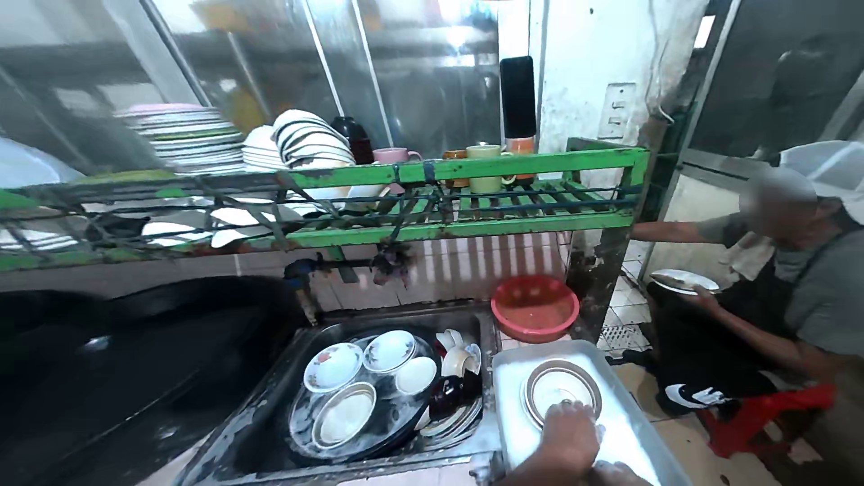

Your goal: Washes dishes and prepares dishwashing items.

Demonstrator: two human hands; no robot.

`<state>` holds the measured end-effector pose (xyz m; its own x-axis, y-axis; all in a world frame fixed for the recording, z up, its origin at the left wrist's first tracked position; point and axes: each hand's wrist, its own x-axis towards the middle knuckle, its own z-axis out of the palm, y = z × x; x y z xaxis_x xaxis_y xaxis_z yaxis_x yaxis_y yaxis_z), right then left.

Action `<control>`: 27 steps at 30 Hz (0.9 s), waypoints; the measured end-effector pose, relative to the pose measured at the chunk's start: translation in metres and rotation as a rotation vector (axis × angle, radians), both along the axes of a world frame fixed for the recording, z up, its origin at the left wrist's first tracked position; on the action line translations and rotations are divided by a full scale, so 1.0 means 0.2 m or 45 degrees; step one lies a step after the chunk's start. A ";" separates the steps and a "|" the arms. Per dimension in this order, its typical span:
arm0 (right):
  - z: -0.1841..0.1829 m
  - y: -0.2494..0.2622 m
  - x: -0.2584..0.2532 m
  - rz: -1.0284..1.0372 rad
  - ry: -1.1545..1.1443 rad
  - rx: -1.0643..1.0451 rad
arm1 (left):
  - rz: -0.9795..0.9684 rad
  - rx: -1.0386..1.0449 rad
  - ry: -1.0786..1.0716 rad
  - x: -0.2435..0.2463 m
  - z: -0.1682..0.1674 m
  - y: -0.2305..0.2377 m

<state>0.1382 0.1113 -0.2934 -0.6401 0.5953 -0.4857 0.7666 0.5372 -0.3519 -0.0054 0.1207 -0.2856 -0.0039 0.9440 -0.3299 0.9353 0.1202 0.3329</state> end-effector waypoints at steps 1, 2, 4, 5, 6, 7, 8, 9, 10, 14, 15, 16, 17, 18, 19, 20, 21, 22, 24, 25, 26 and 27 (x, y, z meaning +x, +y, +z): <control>0.00 0.01 0.00 -0.003 -0.003 -0.010 | -0.014 0.014 0.003 -0.01 0.01 -0.01; 0.00 0.01 0.00 -0.003 -0.007 -0.021 | -0.019 0.020 -0.017 -0.02 0.02 -0.03; 0.02 0.00 0.00 -0.012 -0.017 -0.036 | 0.028 0.068 -0.134 -0.07 0.06 -0.05; 0.04 -0.01 0.00 -0.022 -0.002 -0.038 | 0.092 0.114 -0.237 -0.10 0.09 -0.07; 0.06 -0.01 0.00 -0.036 0.032 -0.037 | 0.198 0.167 -0.380 -0.13 0.13 -0.07; 0.08 -0.01 0.01 -0.055 0.114 -0.041 | 0.337 0.233 -0.564 -0.17 0.17 -0.08; 0.10 0.00 0.02 -0.082 0.235 -0.048 | 0.494 0.324 -0.798 -0.21 0.19 -0.08; 0.11 0.01 0.04 -0.128 0.405 -0.041 | 0.659 0.428 -1.076 -0.26 0.20 -0.09; 0.11 0.02 0.04 -0.217 0.610 -0.012 | 0.831 0.486 -1.379 -0.30 0.21 -0.10; 0.21 -0.02 -0.06 -0.632 1.285 0.272 | 1.012 0.442 -2.068 -0.30 0.31 -0.26; 0.24 -0.05 -0.11 -0.661 1.382 0.325 | 0.920 0.423 -2.052 -0.26 0.32 -0.31; 0.25 -0.06 -0.16 -0.642 1.410 0.356 | 0.812 0.421 -1.984 -0.21 0.33 -0.36; 0.27 -0.06 -0.20 -0.607 1.376 0.347 | 0.710 0.420 -1.862 -0.16 0.35 -0.40; 0.28 -0.04 -0.23 -0.599 1.330 0.330 | 0.679 0.403 -1.756 -0.12 0.35 -0.42; 0.32 0.00 -0.26 -0.659 1.279 0.243 | 0.664 0.382 -1.687 -0.10 0.35 -0.43; 0.36 0.07 -0.28 -0.763 1.250 0.112 | 0.650 0.349 -1.645 -0.09 0.35 -0.45; 0.39 0.17 -0.29 -0.867 1.212 -0.065 | 0.624 0.310 -1.622 -0.09 0.36 -0.47; 0.40 0.25 -0.29 -0.941 1.177 -0.230 | 0.588 0.291 -1.615 -0.10 0.36 -0.49; 0.40 0.30 -0.30 -0.998 1.084 -0.349 | 0.584 0.288 -1.578 -0.11 0.35 -0.51; 0.41 0.26 -0.31 -0.964 1.036 -0.261 | 0.622 0.292 -1.528 -0.12 0.35 -0.50; 0.42 0.17 -0.32 -0.872 1.023 -0.112 | 0.674 0.286 -1.451 -0.14 0.35 -0.49; 0.41 0.05 -0.34 -0.751 1.055 0.060 | 0.720 0.285 -1.360 -0.16 0.35 -0.47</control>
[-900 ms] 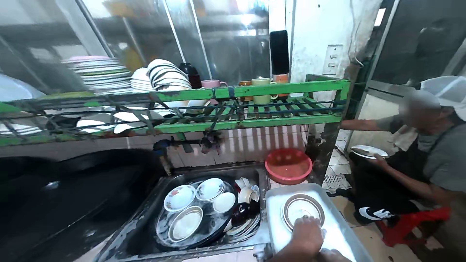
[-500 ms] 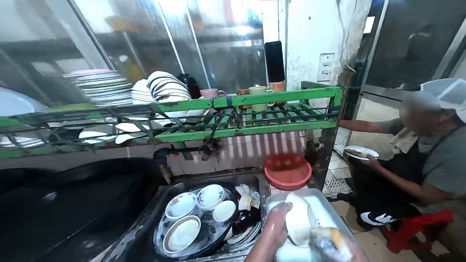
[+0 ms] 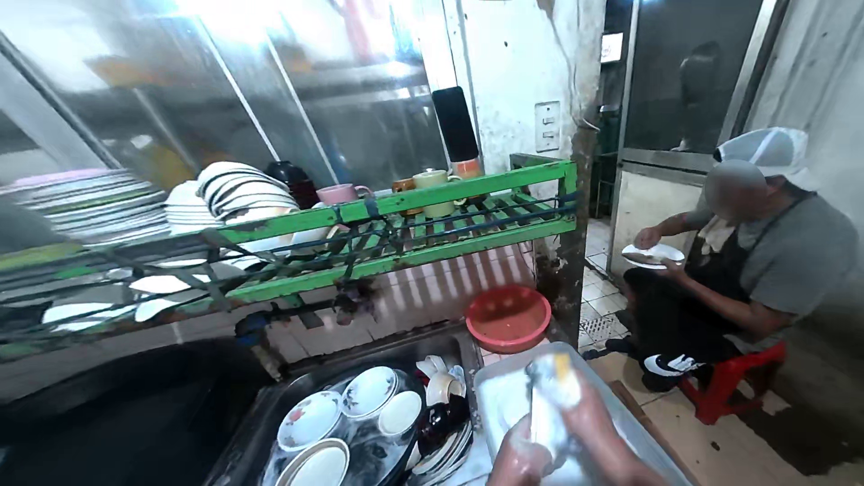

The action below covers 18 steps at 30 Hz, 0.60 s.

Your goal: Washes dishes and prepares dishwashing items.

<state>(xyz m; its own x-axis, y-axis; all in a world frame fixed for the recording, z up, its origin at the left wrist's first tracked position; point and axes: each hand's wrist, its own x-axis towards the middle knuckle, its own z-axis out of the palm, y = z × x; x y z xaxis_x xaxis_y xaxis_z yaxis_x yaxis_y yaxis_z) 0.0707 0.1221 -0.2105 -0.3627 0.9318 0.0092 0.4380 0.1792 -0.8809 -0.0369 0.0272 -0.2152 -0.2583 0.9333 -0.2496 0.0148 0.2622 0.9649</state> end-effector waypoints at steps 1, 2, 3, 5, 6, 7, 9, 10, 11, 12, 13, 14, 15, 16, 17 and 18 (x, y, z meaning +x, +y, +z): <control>-0.03 -0.10 -0.02 0.040 0.006 0.202 | 0.014 -0.019 0.074 -0.02 0.00 0.01; -0.06 -0.15 -0.03 0.073 0.020 0.323 | 0.007 -0.006 0.109 -0.03 -0.01 0.00; -0.07 -0.15 -0.03 0.077 0.054 0.302 | 0.004 0.002 0.089 -0.03 -0.01 -0.02; -0.02 -0.02 -0.01 0.015 0.128 -0.072 | 0.014 0.014 -0.118 -0.02 0.00 -0.04; 0.00 0.07 0.00 -0.041 0.173 -0.257 | 0.039 0.060 -0.238 -0.01 0.00 -0.06; 0.00 0.13 0.01 -0.097 0.241 -0.368 | 0.111 0.117 -0.333 0.00 0.01 -0.06; 0.00 0.08 0.00 -0.139 0.301 -0.311 | 0.361 0.223 -0.462 0.01 0.01 -0.03; 0.00 -0.01 0.00 -0.116 0.295 -0.162 | 0.477 0.274 -0.543 -0.01 0.01 0.00; -0.04 -0.09 -0.02 -0.105 0.326 0.028 | 0.557 0.318 -0.632 -0.05 0.00 0.04; -0.10 -0.16 -0.04 -0.107 0.412 0.188 | 0.595 0.359 -0.731 -0.09 -0.01 0.07; -0.17 -0.20 -0.06 -0.109 0.528 0.275 | 0.618 0.382 -0.822 -0.11 -0.01 0.09; -0.22 -0.20 -0.05 -0.115 0.633 0.256 | 0.615 0.387 -0.857 -0.13 -0.02 0.09; -0.23 -0.17 -0.03 -0.143 0.655 0.148 | 0.577 0.380 -0.833 -0.14 -0.03 0.08; -0.21 -0.12 -0.01 -0.171 0.595 0.016 | 0.526 0.357 -0.766 -0.13 -0.04 0.05; -0.17 -0.05 0.02 -0.193 0.479 -0.108 | 0.489 0.318 -0.704 -0.12 -0.04 0.04; -0.11 0.02 0.02 -0.192 0.351 -0.218 | 0.469 0.277 -0.667 -0.09 -0.03 0.03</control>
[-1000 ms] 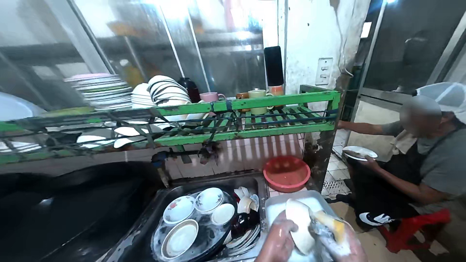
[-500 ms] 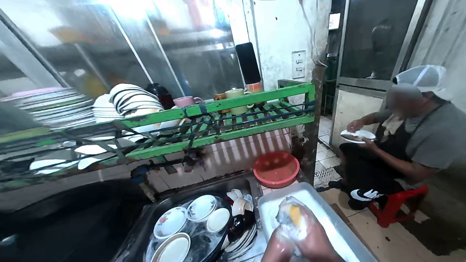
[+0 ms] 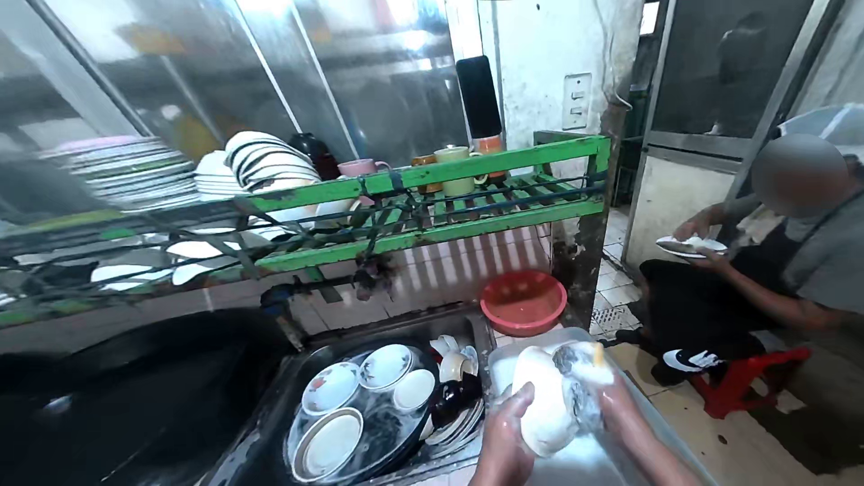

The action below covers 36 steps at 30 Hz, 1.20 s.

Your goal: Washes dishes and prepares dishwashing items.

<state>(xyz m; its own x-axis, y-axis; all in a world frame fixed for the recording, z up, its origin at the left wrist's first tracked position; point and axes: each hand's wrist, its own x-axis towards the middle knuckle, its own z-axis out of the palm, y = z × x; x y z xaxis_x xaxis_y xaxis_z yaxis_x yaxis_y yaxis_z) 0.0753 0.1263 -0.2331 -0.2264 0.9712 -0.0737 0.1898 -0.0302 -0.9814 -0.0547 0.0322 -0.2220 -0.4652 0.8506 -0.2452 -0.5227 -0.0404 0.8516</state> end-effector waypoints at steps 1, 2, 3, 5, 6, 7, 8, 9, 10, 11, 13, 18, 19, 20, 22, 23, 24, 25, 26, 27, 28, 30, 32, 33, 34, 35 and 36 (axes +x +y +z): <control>0.06 0.05 -0.01 0.044 -0.126 -0.065 | -0.005 -0.043 0.011 0.03 0.01 0.00; 0.12 0.06 -0.04 0.102 -0.262 -0.063 | 0.004 -0.082 0.011 0.05 0.02 0.01; 0.19 0.05 -0.07 0.188 -0.416 -0.013 | 0.028 -0.106 -0.005 0.07 0.02 0.03; 0.24 -0.05 -0.14 0.344 -0.655 0.305 | 0.129 -0.090 -0.095 0.07 0.03 0.08; 0.22 -0.13 -0.17 0.370 -0.665 0.548 | 0.168 -0.044 -0.155 0.05 0.03 0.09; 0.16 -0.19 -0.18 0.356 -0.597 0.839 | 0.192 -0.001 -0.212 0.02 0.04 0.09; 0.08 -0.21 -0.19 0.327 -0.497 1.118 | 0.216 0.039 -0.282 -0.02 0.06 0.10; 0.00 -0.20 -0.19 0.298 -0.380 1.323 | 0.263 0.048 -0.351 -0.05 0.07 0.12; -0.07 -0.18 -0.17 0.282 -0.257 1.411 | 0.300 0.041 -0.415 -0.08 0.10 0.13; -0.12 -0.15 -0.15 0.269 -0.122 1.360 | 0.335 0.023 -0.478 -0.10 0.13 0.14; -0.15 -0.14 -0.09 0.165 0.126 0.881 | 0.332 0.046 -0.557 -0.13 0.14 0.13; 0.01 0.11 -0.02 0.069 0.053 0.037 | 0.134 -0.106 -0.160 -0.08 0.08 0.03; 0.06 0.11 -0.02 0.141 -0.062 0.032 | 0.059 -0.163 0.076 -0.06 0.08 0.01; 0.12 0.09 -0.03 0.219 -0.213 0.084 | -0.028 -0.200 0.278 -0.04 0.08 -0.01; 0.22 0.02 -0.05 0.368 -0.518 0.271 | -0.184 -0.230 0.489 0.00 0.11 -0.03; 0.26 -0.01 -0.05 0.410 -0.577 0.320 | -0.206 -0.230 0.532 0.01 0.13 -0.03; 0.28 -0.01 -0.05 0.422 -0.524 0.268 | -0.215 -0.220 0.546 0.02 0.14 -0.04; 0.26 0.02 -0.05 0.390 -0.370 0.144 | -0.223 -0.196 0.555 0.01 0.16 -0.06; 0.22 0.06 -0.03 0.323 -0.155 -0.007 | -0.207 -0.148 0.566 0.00 0.17 -0.08; 0.18 0.09 -0.02 0.238 0.069 -0.144 | -0.143 -0.062 0.579 -0.01 0.15 -0.08; 0.16 0.11 -0.01 0.138 0.278 -0.235 | -0.059 0.037 0.568 -0.03 0.13 -0.07; 0.15 0.10 -0.01 -0.017 0.503 -0.141 | 0.071 0.139 0.528 -0.06 0.07 -0.03; 0.21 0.07 -0.01 -0.089 0.377 0.212 | 0.054 0.037 0.469 -0.09 0.01 0.00; 0.25 0.05 0.00 -0.105 0.269 0.380 | -0.023 -0.037 0.333 -0.10 0.00 0.01; 0.29 0.03 0.00 -0.101 0.156 0.529 | -0.129 -0.085 0.101 -0.11 0.00 0.03; 0.30 0.01 0.00 -0.071 0.043 0.645 | -0.252 -0.107 -0.178 -0.12 0.01 0.04; 0.29 0.01 0.01 -0.015 -0.058 0.686 | -0.283 -0.137 -0.383 -0.12 0.02 0.04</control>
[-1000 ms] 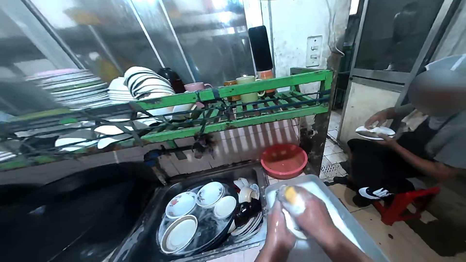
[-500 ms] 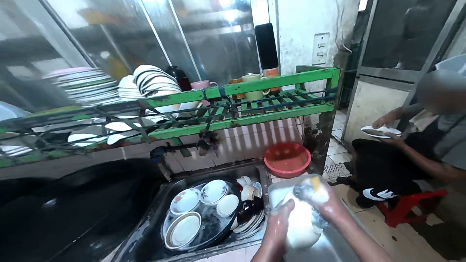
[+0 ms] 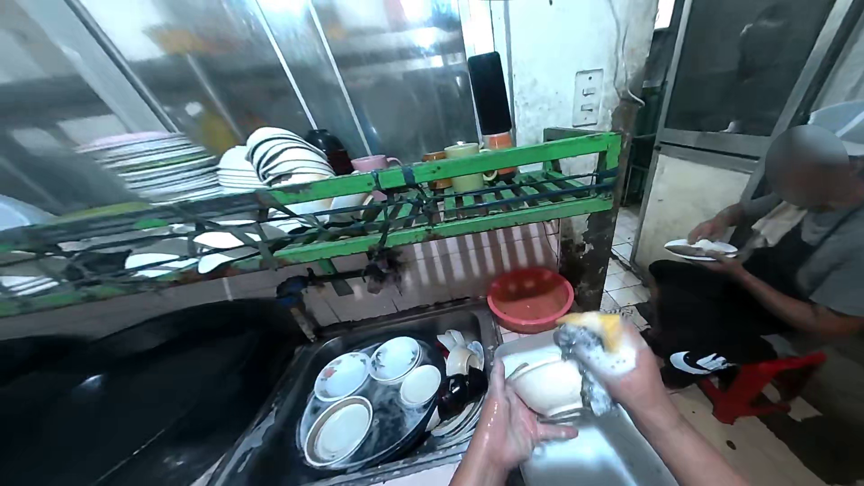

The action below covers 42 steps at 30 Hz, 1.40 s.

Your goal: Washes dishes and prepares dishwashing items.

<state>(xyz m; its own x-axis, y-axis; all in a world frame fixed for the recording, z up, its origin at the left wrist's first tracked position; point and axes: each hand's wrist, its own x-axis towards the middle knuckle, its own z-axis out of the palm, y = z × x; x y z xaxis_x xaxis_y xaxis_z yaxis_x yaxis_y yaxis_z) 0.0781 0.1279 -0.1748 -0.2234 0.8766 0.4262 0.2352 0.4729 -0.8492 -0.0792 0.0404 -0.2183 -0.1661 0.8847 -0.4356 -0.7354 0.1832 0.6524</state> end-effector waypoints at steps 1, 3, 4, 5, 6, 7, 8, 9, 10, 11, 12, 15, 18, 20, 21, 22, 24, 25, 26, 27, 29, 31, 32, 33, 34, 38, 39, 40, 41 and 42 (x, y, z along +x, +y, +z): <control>-0.01 0.00 0.02 0.053 -0.101 -0.084 | 0.064 -0.061 -0.090 0.00 0.01 0.01; -0.06 0.07 0.01 0.154 -0.267 -0.519 | 0.264 -0.135 0.069 0.01 0.03 0.03; -0.14 0.11 -0.02 0.173 -0.289 -0.678 | 0.293 -0.082 0.275 0.02 0.03 0.04; -0.21 0.11 -0.05 0.175 -0.285 -0.782 | 0.271 -0.023 0.503 0.05 0.02 0.05; -0.28 0.08 -0.09 0.167 -0.265 -0.827 | 0.224 0.052 0.710 0.07 0.00 0.06; -0.32 0.02 -0.13 0.179 -0.262 -0.793 | 0.183 0.138 0.868 0.09 -0.01 0.08; -0.33 -0.06 -0.16 0.230 -0.332 -0.702 | 0.157 0.206 1.008 0.08 -0.03 0.10; -0.30 -0.12 -0.16 0.325 -0.461 -0.579 | 0.140 0.245 1.147 0.06 -0.03 0.11; -0.27 -0.14 -0.13 0.459 -0.671 -0.460 | 0.099 0.233 1.235 0.01 -0.01 0.11; -0.25 -0.13 -0.09 0.573 -0.925 -0.314 | 0.025 0.182 1.233 -0.05 0.02 0.12; -0.23 -0.11 -0.05 0.642 -1.143 -0.153 | -0.076 0.116 1.164 -0.10 0.07 0.11; -0.26 -0.02 0.04 0.616 -1.217 0.437 | -0.481 -0.057 1.064 -0.16 0.15 0.13; -0.26 0.06 0.01 0.672 -0.979 0.957 | -0.665 -0.146 1.062 -0.12 0.16 0.14; -0.28 0.11 0.02 0.645 -0.927 1.009 | -0.592 -0.124 1.036 -0.12 0.19 0.14; -0.29 0.12 0.04 0.598 -0.928 0.990 | -0.501 -0.093 1.035 -0.13 0.20 0.14; -0.30 0.12 0.04 0.537 -0.941 0.970 | -0.361 -0.062 1.036 -0.13 0.21 0.14; -0.29 0.03 0.03 0.481 -1.046 0.806 | -0.093 0.000 1.046 -0.13 0.21 0.14; -0.26 -0.04 -0.01 0.535 -1.121 0.574 | -0.017 0.021 1.077 -0.12 0.19 0.14; -0.22 -0.11 -0.06 0.592 -1.153 0.284 | 0.034 0.038 1.117 -0.10 0.15 0.14; -0.21 -0.15 -0.11 0.574 -1.079 0.062 | 0.065 0.062 1.148 -0.07 0.11 0.13; -0.21 -0.21 -0.20 0.437 -0.783 -0.283 | 0.139 0.128 1.129 -0.02 0.02 0.11; -0.22 -0.24 -0.23 0.406 -0.687 -0.365 | 0.242 0.130 0.985 -0.01 -0.03 0.09; -0.22 -0.24 -0.24 0.451 -0.744 -0.300 | 0.298 0.112 0.925 -0.03 -0.04 0.08; -0.23 -0.24 -0.22 0.520 -0.801 -0.175 | 0.348 0.088 0.883 -0.08 -0.05 0.07; -0.22 -0.24 -0.19 0.601 -0.842 -0.032 | 0.426 0.065 0.839 -0.14 -0.08 0.06; -0.23 -0.21 -0.01 0.703 -0.941 0.122 | 1.028 -0.025 0.393 -0.46 -0.24 -0.01; -0.26 -0.20 0.06 0.701 -0.979 0.067 | 1.156 -0.108 0.278 -0.55 -0.28 -0.05; -0.29 -0.17 0.13 0.695 -1.030 0.002 | 1.255 -0.206 0.208 -0.63 -0.33 -0.10; -0.33 -0.15 0.19 0.687 -1.092 -0.062 | 1.311 -0.293 0.187 -0.68 -0.38 -0.14; -0.37 -0.13 0.25 0.671 -1.143 -0.096 | 1.330 -0.379 0.218 -0.71 -0.40 -0.17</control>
